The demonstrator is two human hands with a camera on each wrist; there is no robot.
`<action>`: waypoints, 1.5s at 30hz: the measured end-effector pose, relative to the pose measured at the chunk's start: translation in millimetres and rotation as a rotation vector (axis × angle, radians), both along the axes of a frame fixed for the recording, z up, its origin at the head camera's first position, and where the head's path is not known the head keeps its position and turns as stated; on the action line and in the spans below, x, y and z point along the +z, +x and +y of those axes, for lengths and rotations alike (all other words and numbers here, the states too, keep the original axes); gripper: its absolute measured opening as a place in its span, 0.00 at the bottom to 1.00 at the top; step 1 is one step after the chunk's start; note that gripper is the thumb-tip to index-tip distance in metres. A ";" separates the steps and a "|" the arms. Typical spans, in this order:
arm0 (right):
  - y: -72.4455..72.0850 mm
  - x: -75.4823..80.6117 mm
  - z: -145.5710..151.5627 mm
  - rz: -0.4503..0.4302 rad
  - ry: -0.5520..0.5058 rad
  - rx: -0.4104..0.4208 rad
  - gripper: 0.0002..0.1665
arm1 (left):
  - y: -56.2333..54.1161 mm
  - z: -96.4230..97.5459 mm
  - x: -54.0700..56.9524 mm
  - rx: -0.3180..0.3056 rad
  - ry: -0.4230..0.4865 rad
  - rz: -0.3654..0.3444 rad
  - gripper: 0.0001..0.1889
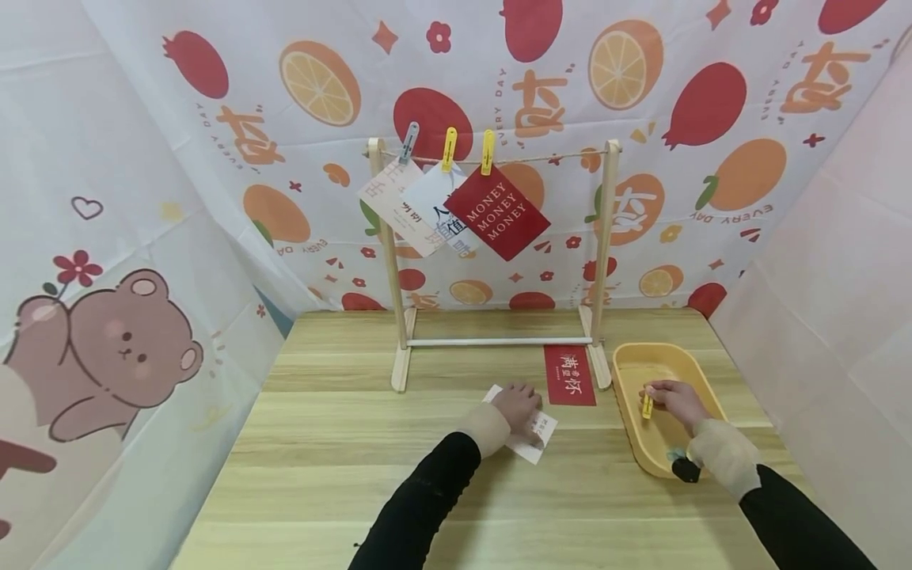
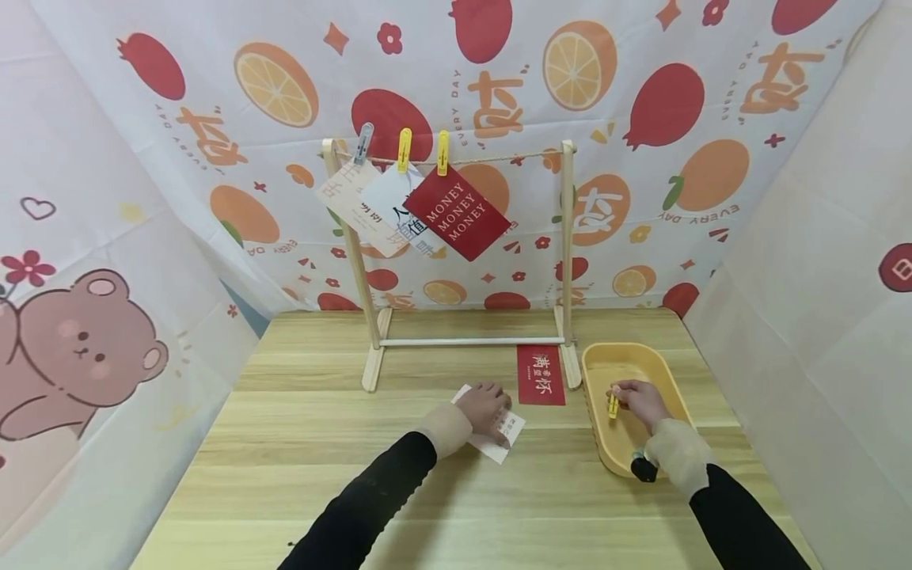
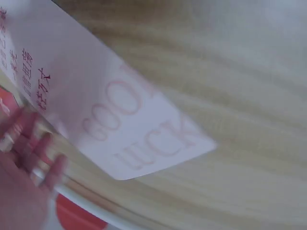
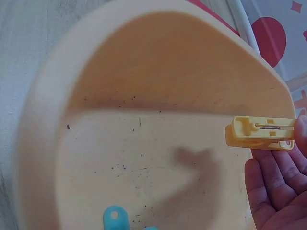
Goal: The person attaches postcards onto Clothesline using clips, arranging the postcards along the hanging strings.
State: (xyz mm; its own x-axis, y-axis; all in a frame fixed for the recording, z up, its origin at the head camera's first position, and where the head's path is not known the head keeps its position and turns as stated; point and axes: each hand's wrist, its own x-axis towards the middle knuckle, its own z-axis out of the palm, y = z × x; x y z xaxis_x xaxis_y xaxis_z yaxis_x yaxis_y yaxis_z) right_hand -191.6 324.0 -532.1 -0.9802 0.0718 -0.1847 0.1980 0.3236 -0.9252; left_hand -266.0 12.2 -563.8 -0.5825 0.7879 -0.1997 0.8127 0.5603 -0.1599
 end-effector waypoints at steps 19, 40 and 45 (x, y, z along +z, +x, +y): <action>1.0 -4.9 -1.8 -0.011 -0.019 0.000 0.23 | 8.3 -5.3 7.0 0.053 -0.131 -0.109 0.46; -28.4 93.7 2.2 0.184 0.038 -0.007 0.29 | -50.4 -7.1 103.1 0.439 0.913 -0.752 0.14; -46.6 159.5 -15.7 0.243 0.062 -0.045 0.31 | -73.9 -10.0 169.2 0.509 1.303 -0.830 0.14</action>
